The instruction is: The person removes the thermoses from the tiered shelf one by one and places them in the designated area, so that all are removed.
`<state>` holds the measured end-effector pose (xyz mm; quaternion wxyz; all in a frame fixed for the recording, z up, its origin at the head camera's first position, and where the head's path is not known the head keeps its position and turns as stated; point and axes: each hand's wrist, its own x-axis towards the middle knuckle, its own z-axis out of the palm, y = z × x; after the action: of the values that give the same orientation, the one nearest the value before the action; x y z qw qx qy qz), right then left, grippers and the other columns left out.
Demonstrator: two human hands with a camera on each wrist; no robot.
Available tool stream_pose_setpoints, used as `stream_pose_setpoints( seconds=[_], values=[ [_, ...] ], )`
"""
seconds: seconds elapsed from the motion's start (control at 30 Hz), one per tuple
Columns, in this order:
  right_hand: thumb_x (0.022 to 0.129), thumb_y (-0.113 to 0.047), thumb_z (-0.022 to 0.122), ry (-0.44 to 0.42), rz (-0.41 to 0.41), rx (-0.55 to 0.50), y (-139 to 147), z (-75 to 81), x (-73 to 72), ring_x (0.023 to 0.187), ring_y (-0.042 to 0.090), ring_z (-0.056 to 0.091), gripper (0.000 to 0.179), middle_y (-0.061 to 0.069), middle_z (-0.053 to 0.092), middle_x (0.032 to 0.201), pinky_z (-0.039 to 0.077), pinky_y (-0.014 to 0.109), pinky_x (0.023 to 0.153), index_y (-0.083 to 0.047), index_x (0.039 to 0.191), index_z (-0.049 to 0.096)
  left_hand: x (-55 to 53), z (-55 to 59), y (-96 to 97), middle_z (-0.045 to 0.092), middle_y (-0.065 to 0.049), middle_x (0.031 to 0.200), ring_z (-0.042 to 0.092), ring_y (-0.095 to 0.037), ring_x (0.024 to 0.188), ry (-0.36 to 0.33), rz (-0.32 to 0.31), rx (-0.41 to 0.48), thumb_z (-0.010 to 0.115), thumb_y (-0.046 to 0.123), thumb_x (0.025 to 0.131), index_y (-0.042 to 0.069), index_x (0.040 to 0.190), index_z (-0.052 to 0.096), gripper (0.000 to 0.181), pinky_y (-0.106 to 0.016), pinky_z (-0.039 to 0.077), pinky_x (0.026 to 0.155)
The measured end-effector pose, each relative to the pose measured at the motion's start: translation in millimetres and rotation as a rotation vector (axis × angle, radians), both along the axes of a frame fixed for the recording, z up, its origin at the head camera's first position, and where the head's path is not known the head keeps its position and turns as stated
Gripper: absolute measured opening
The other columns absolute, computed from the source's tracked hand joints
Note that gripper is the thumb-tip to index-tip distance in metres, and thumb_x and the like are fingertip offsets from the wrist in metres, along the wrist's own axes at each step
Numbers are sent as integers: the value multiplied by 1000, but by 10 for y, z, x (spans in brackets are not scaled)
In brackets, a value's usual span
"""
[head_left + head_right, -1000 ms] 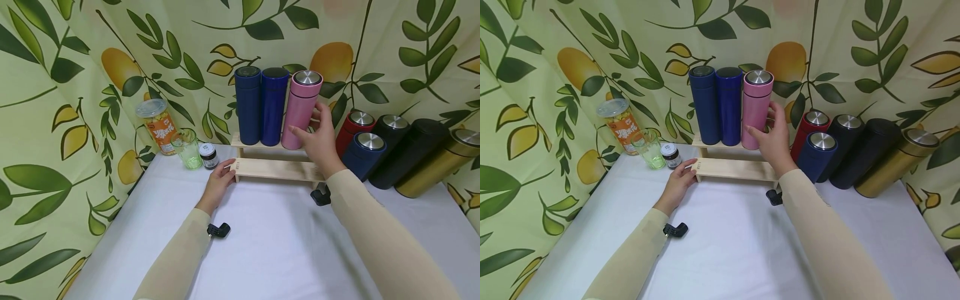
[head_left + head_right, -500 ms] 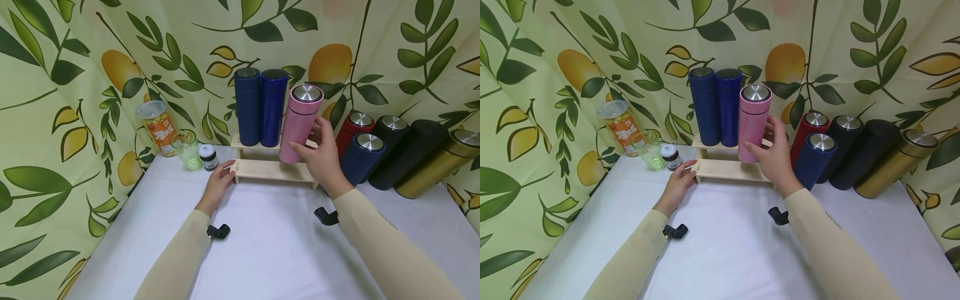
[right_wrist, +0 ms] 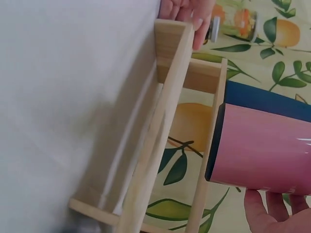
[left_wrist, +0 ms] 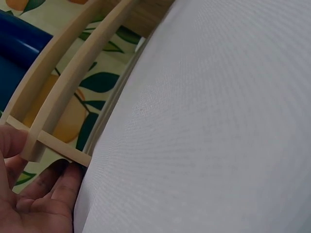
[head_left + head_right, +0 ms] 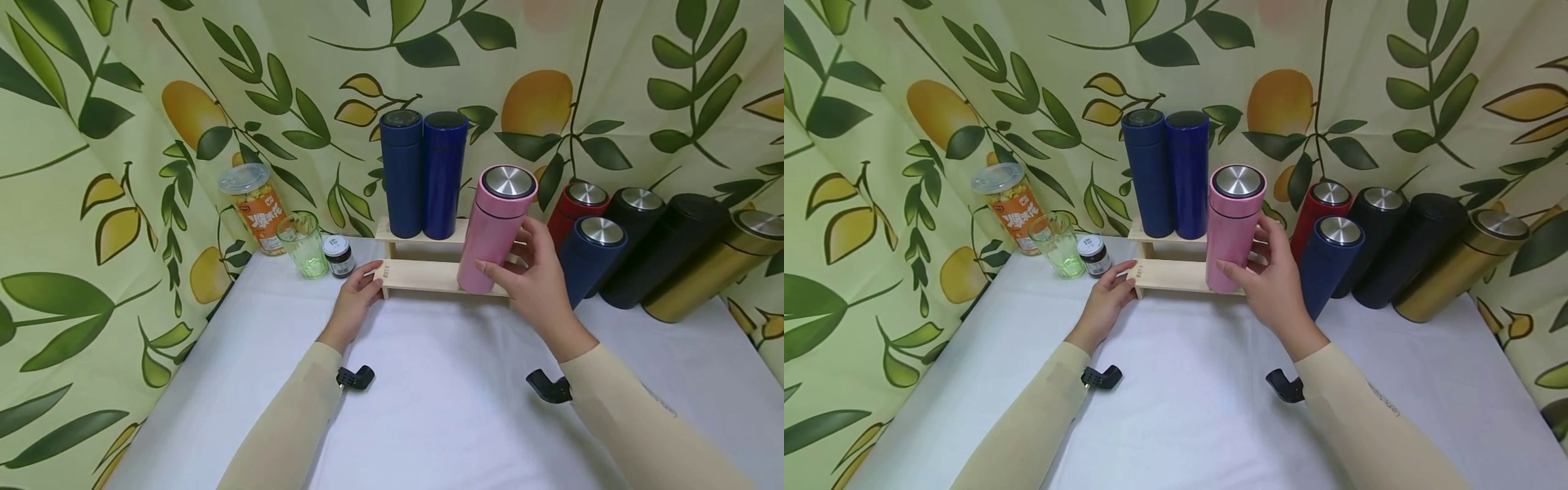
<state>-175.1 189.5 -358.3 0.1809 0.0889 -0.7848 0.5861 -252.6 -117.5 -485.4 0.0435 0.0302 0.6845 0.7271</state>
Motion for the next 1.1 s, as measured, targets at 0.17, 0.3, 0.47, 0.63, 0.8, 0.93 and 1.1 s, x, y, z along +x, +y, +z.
stream_pose_setpoints(
  seconds=[0.17, 0.3, 0.47, 0.63, 0.8, 0.93, 1.1],
  values=[
    [94, 4, 83, 13, -4, 13, 96, -84, 135, 124, 25, 61, 86, 12, 57, 148, 55, 20, 100, -17, 165, 38, 6, 12, 6, 53, -17, 159, 56, -30, 142, 4, 2, -5, 59, 5, 112, 13, 155, 61, 44, -40, 54, 110],
    [94, 7, 83, 24, -14, 16, 184, -144, 227, 127, 23, 59, 88, 11, 56, 150, 53, 19, 102, -19, 165, 38, 1, 10, 3, 53, -17, 159, 56, -30, 141, 5, 1, -7, 60, 6, 112, 13, 155, 60, 44, -39, 54, 110],
    [94, 6, 83, 1, -46, 35, 287, -192, 338, 132, 24, 55, 91, 10, 52, 153, 54, 18, 100, -21, 166, 36, -11, -6, 0, 52, -16, 159, 56, -29, 141, 1, -1, -7, 60, 6, 112, 15, 155, 60, 44, -38, 54, 110],
    [94, 5, 84, -36, -82, 64, 383, -243, 445, 133, 24, 51, 94, 10, 48, 156, 54, 15, 96, -21, 168, 33, -8, -5, -1, 53, -17, 159, 57, -29, 141, 1, 0, -3, 60, 6, 111, 14, 155, 61, 44, -38, 55, 109],
    [93, 8, 83, -47, -84, 76, 433, -286, 575, 131, 19, 50, 95, 12, 46, 156, 52, 12, 94, -19, 168, 33, 0, 1, 2, 53, -18, 158, 56, -30, 141, 7, -1, 11, 60, 5, 111, 12, 155, 60, 45, -39, 54, 110],
    [92, 11, 83, -31, -85, 99, 483, -322, 677, 129, 16, 52, 98, 13, 47, 154, 53, 12, 94, -21, 169, 32, 0, 1, 4, 53, -18, 158, 56, -30, 141, 10, -4, 17, 59, 5, 111, 12, 155, 60, 45, -38, 54, 110],
    [92, 13, 81, -33, -96, 89, 607, -358, 760, 128, 14, 54, 98, 9, 47, 152, 52, 12, 94, -22, 169, 32, -4, -7, 1, 54, -17, 158, 57, -28, 141, 7, -1, 4, 60, 6, 111, 14, 155, 60, 44, -36, 54, 109]
  ],
)
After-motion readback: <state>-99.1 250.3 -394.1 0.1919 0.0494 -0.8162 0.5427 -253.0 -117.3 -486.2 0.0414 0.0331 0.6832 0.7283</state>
